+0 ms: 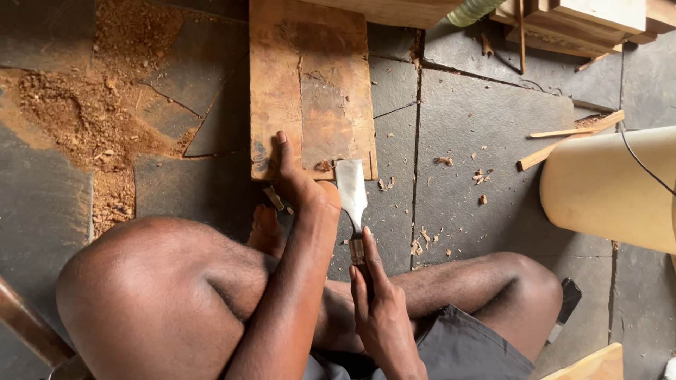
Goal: The person sits on the floor and uses a chisel to carve a small rectangular piece of wood. They hold the wood with their left hand and repeatedly scrape the surface with the chisel in their right hand, creating wood shavings.
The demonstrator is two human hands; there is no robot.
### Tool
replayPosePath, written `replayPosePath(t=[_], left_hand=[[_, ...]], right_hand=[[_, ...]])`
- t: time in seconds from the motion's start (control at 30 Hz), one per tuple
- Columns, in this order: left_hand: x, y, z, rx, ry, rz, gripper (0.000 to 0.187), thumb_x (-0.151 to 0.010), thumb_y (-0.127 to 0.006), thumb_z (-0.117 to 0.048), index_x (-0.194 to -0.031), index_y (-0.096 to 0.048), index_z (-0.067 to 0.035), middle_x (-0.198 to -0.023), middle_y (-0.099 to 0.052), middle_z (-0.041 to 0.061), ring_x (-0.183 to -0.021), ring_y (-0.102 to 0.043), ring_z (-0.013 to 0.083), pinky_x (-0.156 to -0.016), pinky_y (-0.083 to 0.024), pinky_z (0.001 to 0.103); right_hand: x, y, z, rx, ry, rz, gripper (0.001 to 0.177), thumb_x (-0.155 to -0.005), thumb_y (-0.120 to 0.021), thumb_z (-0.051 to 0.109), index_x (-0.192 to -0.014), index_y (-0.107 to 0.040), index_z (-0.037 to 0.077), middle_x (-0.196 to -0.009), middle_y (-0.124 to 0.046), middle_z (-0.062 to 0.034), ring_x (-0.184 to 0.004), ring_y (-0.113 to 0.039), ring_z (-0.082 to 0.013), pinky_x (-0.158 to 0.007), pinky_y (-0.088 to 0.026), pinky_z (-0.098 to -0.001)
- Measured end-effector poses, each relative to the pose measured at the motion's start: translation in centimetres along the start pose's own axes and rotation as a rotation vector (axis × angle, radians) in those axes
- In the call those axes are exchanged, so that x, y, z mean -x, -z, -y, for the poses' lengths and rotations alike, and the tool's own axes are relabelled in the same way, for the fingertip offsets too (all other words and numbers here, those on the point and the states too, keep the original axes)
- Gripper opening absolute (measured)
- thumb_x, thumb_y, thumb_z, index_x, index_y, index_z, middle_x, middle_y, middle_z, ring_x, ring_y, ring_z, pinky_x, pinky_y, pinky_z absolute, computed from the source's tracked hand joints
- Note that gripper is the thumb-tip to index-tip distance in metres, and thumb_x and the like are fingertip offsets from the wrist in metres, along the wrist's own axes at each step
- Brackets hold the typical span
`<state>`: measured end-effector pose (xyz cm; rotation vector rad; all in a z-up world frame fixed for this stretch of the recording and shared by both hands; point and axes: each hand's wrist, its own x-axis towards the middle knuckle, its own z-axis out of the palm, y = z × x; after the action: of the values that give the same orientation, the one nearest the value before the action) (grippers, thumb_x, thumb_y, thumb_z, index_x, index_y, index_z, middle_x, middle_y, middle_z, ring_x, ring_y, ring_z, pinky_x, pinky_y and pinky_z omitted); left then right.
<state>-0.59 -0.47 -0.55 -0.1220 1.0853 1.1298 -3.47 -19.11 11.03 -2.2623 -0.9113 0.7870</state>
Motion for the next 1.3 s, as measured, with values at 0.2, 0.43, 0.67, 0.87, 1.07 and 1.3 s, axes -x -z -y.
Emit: replayPosePath(t=[0.2, 0.43, 0.67, 0.87, 1.07, 1.3], left_hand=[[0.0, 0.2, 1.2, 0.096, 0.044, 0.076, 0.077, -0.090, -0.066, -0.038, -0.156, -0.038, -0.009, -0.162, -0.041, 0.012, -0.145, -0.044, 0.0282, -0.116, -0.038, 0.046], [0.6, 0.5, 4.1, -0.041, 0.070, 0.199, 0.084, -0.095, -0.061, -0.044, -0.161, -0.024, -0.007, -0.168, -0.028, 0.012, -0.152, -0.034, 0.0259, -0.123, -0.029, 0.045], [1.1, 0.6, 4.0, 0.042, 0.092, 0.308, 0.081, -0.095, -0.059, -0.048, -0.159, -0.030, -0.008, -0.165, -0.035, 0.012, -0.149, -0.038, 0.0274, -0.122, -0.031, 0.046], [1.3, 0.4, 3.7, 0.080, 0.084, 0.321, 0.083, -0.094, -0.063, -0.047, -0.159, -0.032, -0.006, -0.162, -0.039, 0.012, -0.145, -0.041, 0.0280, -0.120, -0.034, 0.047], [1.1, 0.3, 4.0, 0.083, 0.103, 0.287, 0.084, -0.095, -0.061, -0.046, -0.162, -0.024, -0.011, -0.165, -0.034, 0.011, -0.148, -0.038, 0.0283, -0.121, -0.032, 0.047], [1.4, 0.2, 3.6, 0.047, 0.133, 0.268, 0.089, -0.095, -0.059, -0.048, -0.163, -0.016, -0.012, -0.168, -0.027, 0.010, -0.151, -0.034, 0.0280, -0.121, -0.031, 0.047]], right_hand=[[0.2, 1.5, 0.8, -0.103, -0.447, 0.120, 0.068, -0.102, -0.056, 0.020, -0.164, -0.030, 0.030, -0.064, -0.058, -0.0097, -0.049, -0.052, -0.0138, -0.046, -0.048, -0.0315], [0.7, 4.8, -0.8, -0.088, -0.421, 0.044, 0.073, -0.096, -0.055, 0.019, -0.165, -0.033, 0.032, -0.049, -0.050, -0.0004, -0.041, -0.047, -0.0085, -0.039, -0.044, -0.0297], [1.2, 5.1, -0.1, -0.063, -0.468, 0.038, 0.073, -0.098, -0.058, 0.024, -0.165, -0.030, 0.035, -0.051, -0.057, -0.0063, -0.040, -0.052, -0.0106, -0.041, -0.050, -0.0319], [1.5, 4.9, 0.4, -0.012, -0.366, 0.047, 0.074, -0.096, -0.058, 0.021, -0.165, -0.031, 0.032, -0.059, -0.068, -0.0098, -0.045, -0.056, -0.0101, -0.048, -0.054, -0.0332], [1.0, 4.3, 1.3, -0.036, -0.447, 0.061, 0.076, -0.096, -0.057, 0.022, -0.165, -0.028, 0.035, -0.057, -0.067, -0.0135, -0.042, -0.057, -0.0137, -0.047, -0.054, -0.0353], [1.1, 3.7, 1.7, -0.023, -0.449, 0.026, 0.073, -0.097, -0.058, 0.021, -0.164, -0.031, 0.034, -0.059, -0.069, -0.0138, -0.041, -0.058, -0.0139, -0.047, -0.054, -0.0346]])
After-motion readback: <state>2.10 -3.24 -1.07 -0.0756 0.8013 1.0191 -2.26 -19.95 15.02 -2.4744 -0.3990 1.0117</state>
